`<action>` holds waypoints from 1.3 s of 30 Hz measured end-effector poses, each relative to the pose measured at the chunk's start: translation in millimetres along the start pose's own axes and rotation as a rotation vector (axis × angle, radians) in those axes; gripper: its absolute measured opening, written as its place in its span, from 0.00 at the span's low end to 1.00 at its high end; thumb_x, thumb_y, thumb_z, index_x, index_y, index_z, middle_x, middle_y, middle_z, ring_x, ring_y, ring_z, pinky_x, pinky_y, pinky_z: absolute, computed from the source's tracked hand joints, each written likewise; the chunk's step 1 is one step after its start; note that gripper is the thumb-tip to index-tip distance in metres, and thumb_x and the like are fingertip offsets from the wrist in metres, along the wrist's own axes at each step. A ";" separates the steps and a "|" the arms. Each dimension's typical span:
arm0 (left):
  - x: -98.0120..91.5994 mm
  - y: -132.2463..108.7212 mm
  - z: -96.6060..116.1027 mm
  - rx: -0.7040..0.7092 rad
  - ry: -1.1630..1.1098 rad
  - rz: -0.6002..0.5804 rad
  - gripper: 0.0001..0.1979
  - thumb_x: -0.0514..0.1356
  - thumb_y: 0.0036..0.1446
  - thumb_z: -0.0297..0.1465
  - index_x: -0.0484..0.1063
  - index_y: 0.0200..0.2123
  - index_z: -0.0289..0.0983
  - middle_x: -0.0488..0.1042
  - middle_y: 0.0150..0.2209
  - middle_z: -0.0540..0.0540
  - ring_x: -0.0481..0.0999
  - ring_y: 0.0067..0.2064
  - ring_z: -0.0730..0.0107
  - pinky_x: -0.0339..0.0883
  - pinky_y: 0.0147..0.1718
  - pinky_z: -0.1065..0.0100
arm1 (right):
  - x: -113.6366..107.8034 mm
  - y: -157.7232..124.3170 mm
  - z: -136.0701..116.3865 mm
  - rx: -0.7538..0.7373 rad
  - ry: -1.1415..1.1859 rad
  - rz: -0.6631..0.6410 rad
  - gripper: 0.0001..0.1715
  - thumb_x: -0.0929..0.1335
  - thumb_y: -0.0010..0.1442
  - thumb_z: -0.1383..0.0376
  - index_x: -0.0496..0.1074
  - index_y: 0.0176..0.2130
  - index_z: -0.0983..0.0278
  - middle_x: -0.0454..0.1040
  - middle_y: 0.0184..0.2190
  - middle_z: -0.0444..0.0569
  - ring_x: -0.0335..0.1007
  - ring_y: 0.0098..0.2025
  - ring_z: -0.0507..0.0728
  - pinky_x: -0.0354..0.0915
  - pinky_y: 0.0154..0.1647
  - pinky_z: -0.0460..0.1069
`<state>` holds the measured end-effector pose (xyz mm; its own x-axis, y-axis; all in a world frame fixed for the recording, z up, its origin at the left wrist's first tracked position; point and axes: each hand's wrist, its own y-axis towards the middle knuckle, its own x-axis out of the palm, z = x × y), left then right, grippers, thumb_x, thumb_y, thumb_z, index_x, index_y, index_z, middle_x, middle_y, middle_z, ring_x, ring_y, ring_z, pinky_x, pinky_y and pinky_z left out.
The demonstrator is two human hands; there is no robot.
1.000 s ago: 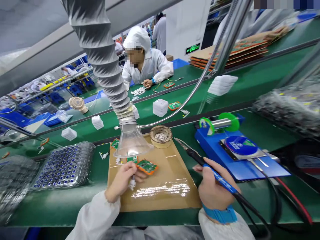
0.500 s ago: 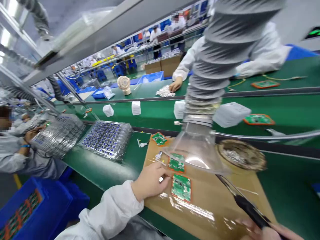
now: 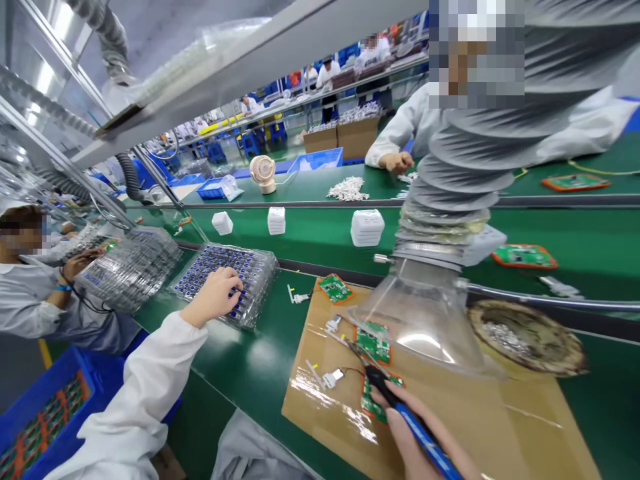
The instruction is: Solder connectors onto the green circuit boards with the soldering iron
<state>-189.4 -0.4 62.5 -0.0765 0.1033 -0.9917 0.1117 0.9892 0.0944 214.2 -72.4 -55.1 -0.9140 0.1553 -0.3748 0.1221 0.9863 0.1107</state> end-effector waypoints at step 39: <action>48.2 -9.3 236.6 0.040 -1.348 -0.344 0.11 0.64 0.56 0.37 0.80 0.29 0.35 0.78 0.25 0.48 0.66 0.24 0.75 0.59 0.25 0.73 | 12.9 10.8 -26.4 0.058 0.487 0.134 0.17 0.74 0.59 0.59 0.74 0.48 0.59 0.79 0.33 0.45 0.78 0.33 0.55 0.77 0.37 0.51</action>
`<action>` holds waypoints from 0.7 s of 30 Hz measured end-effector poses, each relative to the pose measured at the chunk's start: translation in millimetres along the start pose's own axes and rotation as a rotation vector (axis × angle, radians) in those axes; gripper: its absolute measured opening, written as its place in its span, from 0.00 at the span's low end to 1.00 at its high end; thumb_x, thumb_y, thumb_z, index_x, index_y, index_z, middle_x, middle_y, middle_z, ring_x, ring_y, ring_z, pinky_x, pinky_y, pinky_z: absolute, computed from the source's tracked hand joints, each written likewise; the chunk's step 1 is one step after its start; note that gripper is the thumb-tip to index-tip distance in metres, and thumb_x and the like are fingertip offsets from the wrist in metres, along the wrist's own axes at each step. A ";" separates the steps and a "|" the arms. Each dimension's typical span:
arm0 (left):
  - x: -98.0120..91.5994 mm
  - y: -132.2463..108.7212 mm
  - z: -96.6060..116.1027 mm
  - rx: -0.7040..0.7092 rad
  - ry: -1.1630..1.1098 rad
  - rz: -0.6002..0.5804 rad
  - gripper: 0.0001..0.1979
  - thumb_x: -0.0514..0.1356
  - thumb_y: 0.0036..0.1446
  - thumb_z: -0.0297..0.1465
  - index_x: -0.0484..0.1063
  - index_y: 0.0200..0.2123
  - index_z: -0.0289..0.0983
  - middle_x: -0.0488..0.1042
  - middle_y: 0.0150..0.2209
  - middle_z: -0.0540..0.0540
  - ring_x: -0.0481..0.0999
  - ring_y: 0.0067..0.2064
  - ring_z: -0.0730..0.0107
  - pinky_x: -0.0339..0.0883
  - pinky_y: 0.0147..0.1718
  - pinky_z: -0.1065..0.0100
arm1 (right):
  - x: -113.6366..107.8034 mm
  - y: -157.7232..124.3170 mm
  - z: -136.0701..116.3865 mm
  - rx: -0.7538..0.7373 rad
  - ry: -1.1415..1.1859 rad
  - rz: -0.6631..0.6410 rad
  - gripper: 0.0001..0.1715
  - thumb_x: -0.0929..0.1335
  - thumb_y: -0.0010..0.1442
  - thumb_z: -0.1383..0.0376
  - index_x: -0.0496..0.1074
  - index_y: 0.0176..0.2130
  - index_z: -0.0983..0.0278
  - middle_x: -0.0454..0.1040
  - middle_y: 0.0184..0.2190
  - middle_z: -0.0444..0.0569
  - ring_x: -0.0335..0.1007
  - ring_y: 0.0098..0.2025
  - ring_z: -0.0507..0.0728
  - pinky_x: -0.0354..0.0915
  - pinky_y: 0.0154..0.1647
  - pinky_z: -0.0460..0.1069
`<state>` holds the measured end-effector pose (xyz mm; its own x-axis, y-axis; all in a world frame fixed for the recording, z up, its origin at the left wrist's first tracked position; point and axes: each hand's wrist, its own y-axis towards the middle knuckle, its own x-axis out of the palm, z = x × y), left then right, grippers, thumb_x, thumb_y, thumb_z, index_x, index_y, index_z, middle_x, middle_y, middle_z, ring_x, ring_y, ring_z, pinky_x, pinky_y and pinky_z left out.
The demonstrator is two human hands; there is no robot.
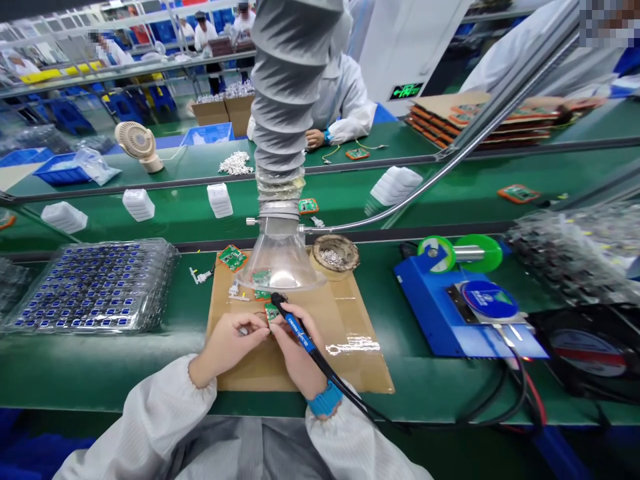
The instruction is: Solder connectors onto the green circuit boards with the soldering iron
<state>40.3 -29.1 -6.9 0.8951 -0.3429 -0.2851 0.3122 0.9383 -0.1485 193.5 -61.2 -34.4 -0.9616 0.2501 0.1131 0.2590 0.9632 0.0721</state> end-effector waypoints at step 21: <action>-19.3 41.1 -8.1 0.206 0.671 -0.070 0.11 0.62 0.53 0.23 0.76 0.20 0.38 0.75 0.28 0.47 0.72 0.36 0.65 0.63 0.40 0.63 | -66.2 -25.3 15.1 -0.234 -0.353 0.274 0.14 0.70 0.64 0.55 0.78 0.34 0.61 0.79 0.29 0.48 0.75 0.24 0.56 0.72 0.25 0.49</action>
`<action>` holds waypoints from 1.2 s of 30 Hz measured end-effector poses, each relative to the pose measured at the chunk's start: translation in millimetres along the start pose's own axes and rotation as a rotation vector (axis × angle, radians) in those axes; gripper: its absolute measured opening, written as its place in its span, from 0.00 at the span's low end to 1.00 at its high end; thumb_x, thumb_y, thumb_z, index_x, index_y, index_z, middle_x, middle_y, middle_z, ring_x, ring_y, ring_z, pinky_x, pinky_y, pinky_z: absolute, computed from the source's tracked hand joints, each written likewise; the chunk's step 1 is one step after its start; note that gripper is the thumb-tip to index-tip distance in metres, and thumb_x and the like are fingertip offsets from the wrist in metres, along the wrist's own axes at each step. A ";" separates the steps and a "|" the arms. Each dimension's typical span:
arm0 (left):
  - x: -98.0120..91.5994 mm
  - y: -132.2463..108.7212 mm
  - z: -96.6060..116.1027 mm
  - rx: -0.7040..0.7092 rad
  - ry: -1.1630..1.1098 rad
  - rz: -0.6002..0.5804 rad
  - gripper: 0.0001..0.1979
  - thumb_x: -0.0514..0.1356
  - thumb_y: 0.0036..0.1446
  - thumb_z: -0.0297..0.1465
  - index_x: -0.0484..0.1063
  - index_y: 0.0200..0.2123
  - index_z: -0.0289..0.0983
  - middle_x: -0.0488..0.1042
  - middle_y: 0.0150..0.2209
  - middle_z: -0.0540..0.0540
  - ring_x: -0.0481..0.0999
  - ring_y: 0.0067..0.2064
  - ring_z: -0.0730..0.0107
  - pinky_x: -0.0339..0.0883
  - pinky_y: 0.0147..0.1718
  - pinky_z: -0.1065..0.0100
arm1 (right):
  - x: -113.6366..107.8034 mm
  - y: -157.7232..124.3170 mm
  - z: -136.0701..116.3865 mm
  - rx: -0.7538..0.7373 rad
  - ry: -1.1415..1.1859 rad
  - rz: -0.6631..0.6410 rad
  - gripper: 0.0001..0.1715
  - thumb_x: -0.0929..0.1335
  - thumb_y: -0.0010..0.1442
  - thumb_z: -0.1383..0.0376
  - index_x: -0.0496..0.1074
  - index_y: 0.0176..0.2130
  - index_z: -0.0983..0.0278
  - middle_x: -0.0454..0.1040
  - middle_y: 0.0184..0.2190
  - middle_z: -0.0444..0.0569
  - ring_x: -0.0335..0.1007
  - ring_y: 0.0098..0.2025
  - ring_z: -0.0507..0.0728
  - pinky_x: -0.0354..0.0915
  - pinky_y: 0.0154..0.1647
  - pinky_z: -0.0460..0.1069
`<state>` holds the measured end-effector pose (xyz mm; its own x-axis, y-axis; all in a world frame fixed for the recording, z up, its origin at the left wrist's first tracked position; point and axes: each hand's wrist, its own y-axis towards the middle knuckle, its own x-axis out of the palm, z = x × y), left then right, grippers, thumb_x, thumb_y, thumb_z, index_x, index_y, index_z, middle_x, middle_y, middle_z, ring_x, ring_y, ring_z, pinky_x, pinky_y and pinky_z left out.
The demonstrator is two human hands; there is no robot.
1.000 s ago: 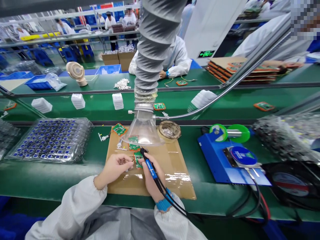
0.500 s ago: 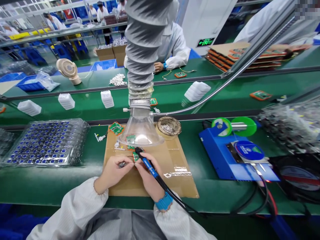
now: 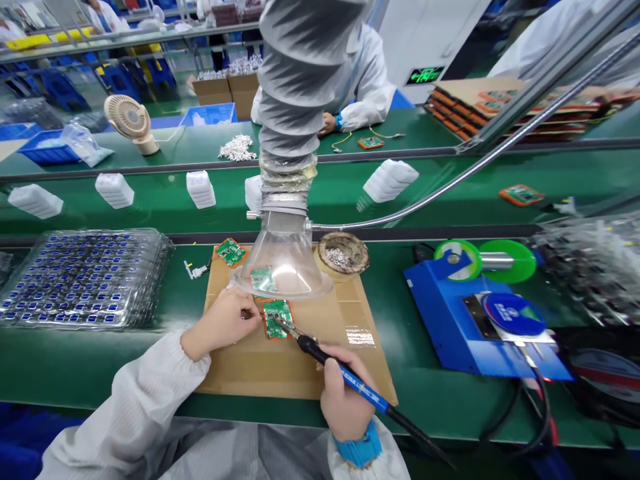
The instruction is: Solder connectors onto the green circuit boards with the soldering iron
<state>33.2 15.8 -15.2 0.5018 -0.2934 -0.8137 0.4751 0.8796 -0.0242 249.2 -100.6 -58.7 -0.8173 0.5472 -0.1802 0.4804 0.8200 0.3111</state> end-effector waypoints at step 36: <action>0.8 2.8 -1.9 -0.007 0.000 -0.029 0.08 0.61 0.51 0.24 0.74 0.21 0.36 0.76 0.27 0.48 0.71 0.34 0.68 0.60 0.38 0.65 | 6.7 2.4 -8.4 -0.279 -0.023 -0.215 0.08 0.70 0.61 0.71 0.76 0.41 0.62 0.76 0.30 0.45 0.74 0.30 0.53 0.70 0.33 0.48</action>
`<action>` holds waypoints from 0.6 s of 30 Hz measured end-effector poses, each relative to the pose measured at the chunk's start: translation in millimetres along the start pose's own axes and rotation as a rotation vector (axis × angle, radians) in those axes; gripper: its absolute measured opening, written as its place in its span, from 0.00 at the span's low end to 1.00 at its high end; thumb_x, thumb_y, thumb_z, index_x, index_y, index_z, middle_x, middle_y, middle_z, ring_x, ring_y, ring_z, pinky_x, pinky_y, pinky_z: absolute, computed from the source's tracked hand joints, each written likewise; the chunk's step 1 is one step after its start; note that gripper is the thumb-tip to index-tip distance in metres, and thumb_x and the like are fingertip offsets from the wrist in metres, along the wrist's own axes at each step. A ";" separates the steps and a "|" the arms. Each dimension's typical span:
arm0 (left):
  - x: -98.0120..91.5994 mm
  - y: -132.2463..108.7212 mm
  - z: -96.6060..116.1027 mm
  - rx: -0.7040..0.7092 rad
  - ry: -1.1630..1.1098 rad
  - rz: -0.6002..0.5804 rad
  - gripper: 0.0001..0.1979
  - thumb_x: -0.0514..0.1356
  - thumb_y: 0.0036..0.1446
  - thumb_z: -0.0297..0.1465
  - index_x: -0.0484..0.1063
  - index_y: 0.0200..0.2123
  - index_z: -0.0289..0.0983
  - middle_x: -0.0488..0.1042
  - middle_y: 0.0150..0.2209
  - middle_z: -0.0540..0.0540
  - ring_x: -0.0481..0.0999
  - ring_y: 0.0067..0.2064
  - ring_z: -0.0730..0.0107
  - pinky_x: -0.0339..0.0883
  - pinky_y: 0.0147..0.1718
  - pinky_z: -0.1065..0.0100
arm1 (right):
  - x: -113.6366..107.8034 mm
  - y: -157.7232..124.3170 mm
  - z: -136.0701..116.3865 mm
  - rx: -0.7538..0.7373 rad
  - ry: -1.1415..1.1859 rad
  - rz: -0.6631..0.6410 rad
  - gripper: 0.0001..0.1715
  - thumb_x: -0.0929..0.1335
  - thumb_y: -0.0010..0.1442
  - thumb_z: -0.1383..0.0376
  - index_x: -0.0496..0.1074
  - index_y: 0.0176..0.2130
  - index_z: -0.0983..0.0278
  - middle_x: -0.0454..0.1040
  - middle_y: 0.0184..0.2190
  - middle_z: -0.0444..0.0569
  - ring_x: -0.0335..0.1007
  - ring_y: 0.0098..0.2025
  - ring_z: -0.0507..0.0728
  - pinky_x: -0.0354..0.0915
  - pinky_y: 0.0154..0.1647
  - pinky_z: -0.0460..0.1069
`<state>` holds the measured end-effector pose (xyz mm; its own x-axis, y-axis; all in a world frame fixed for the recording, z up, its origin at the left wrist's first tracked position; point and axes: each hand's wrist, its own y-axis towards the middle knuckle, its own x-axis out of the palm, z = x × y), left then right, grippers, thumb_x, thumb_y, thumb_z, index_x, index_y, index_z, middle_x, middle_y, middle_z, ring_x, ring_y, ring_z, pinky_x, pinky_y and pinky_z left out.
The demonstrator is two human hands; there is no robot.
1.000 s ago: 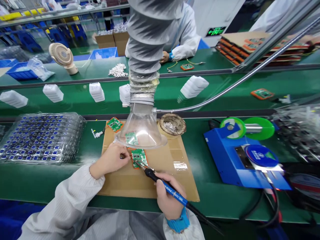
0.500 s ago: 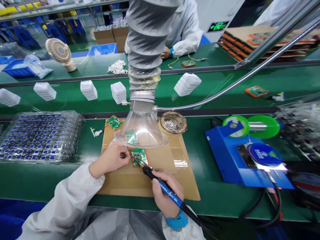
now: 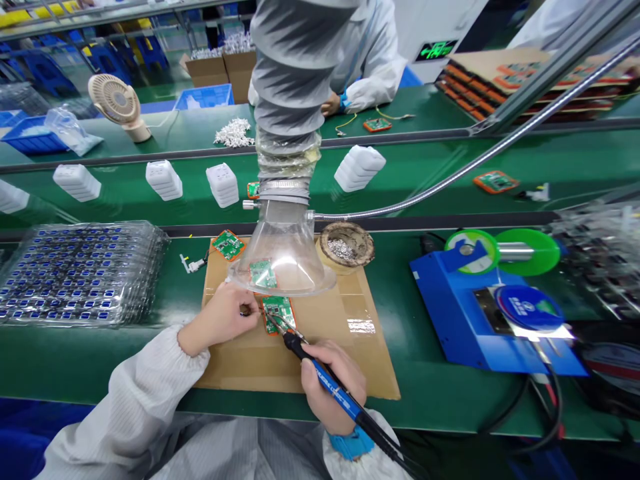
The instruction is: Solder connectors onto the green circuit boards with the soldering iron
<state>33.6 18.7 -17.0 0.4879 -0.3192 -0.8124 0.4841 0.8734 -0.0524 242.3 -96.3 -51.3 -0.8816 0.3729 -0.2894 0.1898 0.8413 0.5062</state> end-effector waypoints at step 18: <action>0.8 -0.1 1.3 -0.023 0.010 0.006 0.09 0.61 0.51 0.24 0.74 0.21 0.37 0.77 0.28 0.48 0.72 0.35 0.66 0.62 0.39 0.64 | -0.4 -2.6 3.8 -0.070 0.032 -0.013 0.13 0.70 0.59 0.74 0.77 0.44 0.63 0.77 0.32 0.47 0.75 0.33 0.55 0.71 0.35 0.50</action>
<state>34.9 17.9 -16.9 0.4833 -0.3105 -0.8185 0.4643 0.8836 -0.0610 243.8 -97.2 -55.5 -0.8972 0.3489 -0.2708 0.1490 0.8163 0.5582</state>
